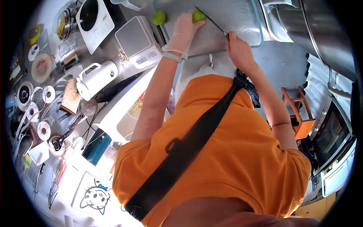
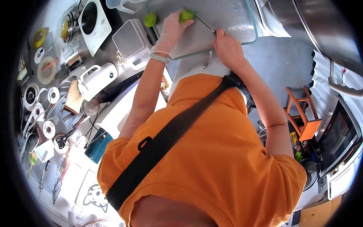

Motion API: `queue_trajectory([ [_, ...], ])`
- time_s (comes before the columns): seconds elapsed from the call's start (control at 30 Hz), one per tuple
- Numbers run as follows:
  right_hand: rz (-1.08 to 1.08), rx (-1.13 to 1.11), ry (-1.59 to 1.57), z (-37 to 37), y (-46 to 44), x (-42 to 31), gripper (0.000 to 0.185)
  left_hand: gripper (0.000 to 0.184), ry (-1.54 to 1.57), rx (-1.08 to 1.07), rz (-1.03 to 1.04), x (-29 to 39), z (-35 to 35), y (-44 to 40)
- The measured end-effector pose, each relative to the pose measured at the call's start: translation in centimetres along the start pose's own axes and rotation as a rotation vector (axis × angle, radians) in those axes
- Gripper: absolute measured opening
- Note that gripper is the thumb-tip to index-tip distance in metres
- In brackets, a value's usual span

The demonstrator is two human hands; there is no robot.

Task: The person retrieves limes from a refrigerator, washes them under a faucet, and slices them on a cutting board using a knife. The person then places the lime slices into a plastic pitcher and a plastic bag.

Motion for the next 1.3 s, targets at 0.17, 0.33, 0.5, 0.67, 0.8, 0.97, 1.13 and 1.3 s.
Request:
queue_trajectory([
  [0.17, -0.091, -0.070, 0.057, -0.8, -0.5, -0.1, 0.016, 0.051, -0.001, -0.017, -0.016, 0.2, -0.4, -0.1],
  [0.33, -0.061, -0.142, 0.097, -0.9, -0.8, -0.4, 0.016, 0.047, 0.004, -0.086, -0.018, 0.1, -0.3, -0.6],
  [0.5, -0.017, -0.226, 0.187, 0.0, -1.4, -0.2, 0.011, 0.043, -0.001, -0.101, -0.044, 0.7, -0.7, -0.3],
  [0.67, -0.258, 0.035, 0.071, 2.3, -3.8, 0.1, 0.010, 0.042, -0.014, -0.119, -0.028, 1.3, -1.0, -0.5],
  [0.8, -0.065, -0.098, 0.129, 3.9, -6.1, -0.3, 0.010, 0.042, 0.003, -0.092, 0.066, 1.3, -1.2, -0.4],
  [0.97, 0.057, -0.134, 0.122, 4.7, -1.0, 1.5, 0.012, 0.043, 0.119, -0.030, 0.090, 0.3, -0.9, 0.0],
  [1.13, 0.098, -0.099, 0.041, 2.2, -0.3, 1.0, 0.016, 0.046, 0.160, 0.101, 0.088, -1.0, -0.9, 0.9],
  [1.3, 0.147, -0.089, 0.011, 0.3, 1.5, 0.2, 0.019, 0.050, 0.714, 0.017, -0.118, -0.6, -1.5, 1.6],
])
Point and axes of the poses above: each hand's wrist, its own y-axis away from the middle knuckle, its own z-axis out of the palm, x = y × z, the point moved 3 cm from there along -y, towards the middle knuckle
